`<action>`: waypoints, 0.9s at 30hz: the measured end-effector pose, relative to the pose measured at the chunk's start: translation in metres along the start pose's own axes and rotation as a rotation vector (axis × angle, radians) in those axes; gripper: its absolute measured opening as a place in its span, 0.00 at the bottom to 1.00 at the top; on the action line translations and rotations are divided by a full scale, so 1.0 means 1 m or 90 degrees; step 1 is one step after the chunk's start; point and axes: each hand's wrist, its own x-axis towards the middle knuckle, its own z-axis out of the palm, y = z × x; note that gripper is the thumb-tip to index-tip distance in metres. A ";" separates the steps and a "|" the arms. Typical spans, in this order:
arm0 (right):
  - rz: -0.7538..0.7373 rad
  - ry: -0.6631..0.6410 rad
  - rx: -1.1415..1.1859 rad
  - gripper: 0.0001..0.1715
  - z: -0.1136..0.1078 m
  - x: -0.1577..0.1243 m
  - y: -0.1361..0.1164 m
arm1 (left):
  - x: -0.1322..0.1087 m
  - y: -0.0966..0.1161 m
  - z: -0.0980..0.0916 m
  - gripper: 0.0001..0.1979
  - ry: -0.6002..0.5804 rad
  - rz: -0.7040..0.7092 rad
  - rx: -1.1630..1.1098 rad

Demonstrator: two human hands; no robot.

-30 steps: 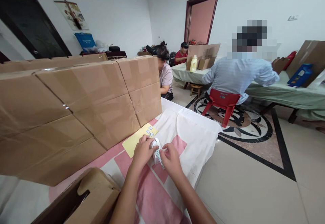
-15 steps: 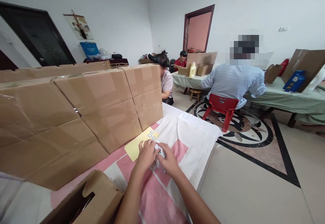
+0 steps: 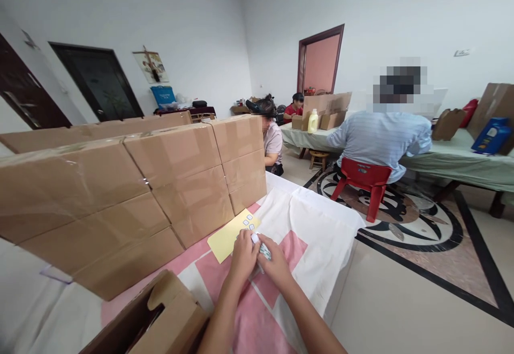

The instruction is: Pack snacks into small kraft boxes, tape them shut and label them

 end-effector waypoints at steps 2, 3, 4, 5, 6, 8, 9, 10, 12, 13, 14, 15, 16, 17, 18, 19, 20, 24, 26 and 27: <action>0.018 0.000 0.004 0.30 0.001 0.000 0.003 | -0.001 -0.001 0.002 0.10 0.020 -0.001 -0.044; 0.021 0.001 0.004 0.31 0.001 0.000 0.004 | -0.001 -0.002 0.002 0.10 0.032 -0.003 -0.069; 0.023 0.003 0.003 0.31 0.001 0.001 0.005 | 0.000 -0.002 0.000 0.11 0.047 -0.007 -0.096; 0.025 0.006 0.002 0.32 0.001 0.001 0.006 | 0.001 -0.003 -0.003 0.12 0.066 -0.014 -0.124; 0.025 0.009 0.001 0.32 0.002 0.001 0.006 | 0.002 -0.002 -0.008 0.13 0.089 -0.023 -0.152; 0.018 0.012 -0.003 0.32 0.001 0.002 0.007 | 0.003 0.003 -0.024 0.16 0.133 -0.036 -0.209; 0.012 0.013 -0.003 0.32 0.001 0.003 0.007 | 0.002 0.008 -0.034 0.16 0.152 -0.036 -0.236; 0.005 0.014 -0.001 0.31 0.000 0.004 0.007 | 0.000 0.015 -0.045 0.17 0.168 -0.032 -0.261; -0.007 0.020 0.013 0.32 -0.003 0.005 0.007 | -0.009 0.031 -0.067 0.18 0.194 -0.016 -0.302; -0.007 0.028 0.023 0.32 -0.005 0.006 0.007 | -0.016 0.040 -0.078 0.18 0.206 -0.007 -0.316; -0.005 0.041 0.034 0.32 -0.007 0.006 0.004 | -0.025 0.048 -0.088 0.18 0.215 0.000 -0.325; -0.005 0.055 0.048 0.32 -0.010 0.006 0.000 | -0.035 0.054 -0.096 0.19 0.223 0.006 -0.330; -0.008 0.070 0.064 0.31 -0.014 0.006 -0.007 | -0.046 0.059 -0.104 0.19 0.228 0.009 -0.330; -0.016 0.084 0.082 0.30 -0.017 0.005 -0.016 | -0.057 0.062 -0.110 0.19 0.232 0.013 -0.323; -0.032 0.093 0.104 0.27 -0.021 0.003 -0.029 | -0.069 0.063 -0.115 0.20 0.232 0.018 -0.309; -0.056 0.092 0.129 0.25 -0.024 -0.001 -0.044 | -0.082 0.062 -0.120 0.20 0.230 0.022 -0.287; -0.085 0.079 0.156 0.23 -0.027 -0.006 -0.061 | -0.094 0.061 -0.124 0.21 0.227 0.025 -0.262; -0.165 -0.076 0.199 0.21 -0.027 -0.039 -0.129 | -0.141 0.054 -0.134 0.23 0.224 0.002 -0.209; -0.158 -0.160 0.166 0.21 -0.021 -0.058 -0.154 | -0.163 0.054 -0.135 0.23 0.225 -0.020 -0.222; -0.154 -0.191 0.147 0.20 -0.018 -0.067 -0.163 | -0.172 0.055 -0.134 0.22 0.226 -0.032 -0.233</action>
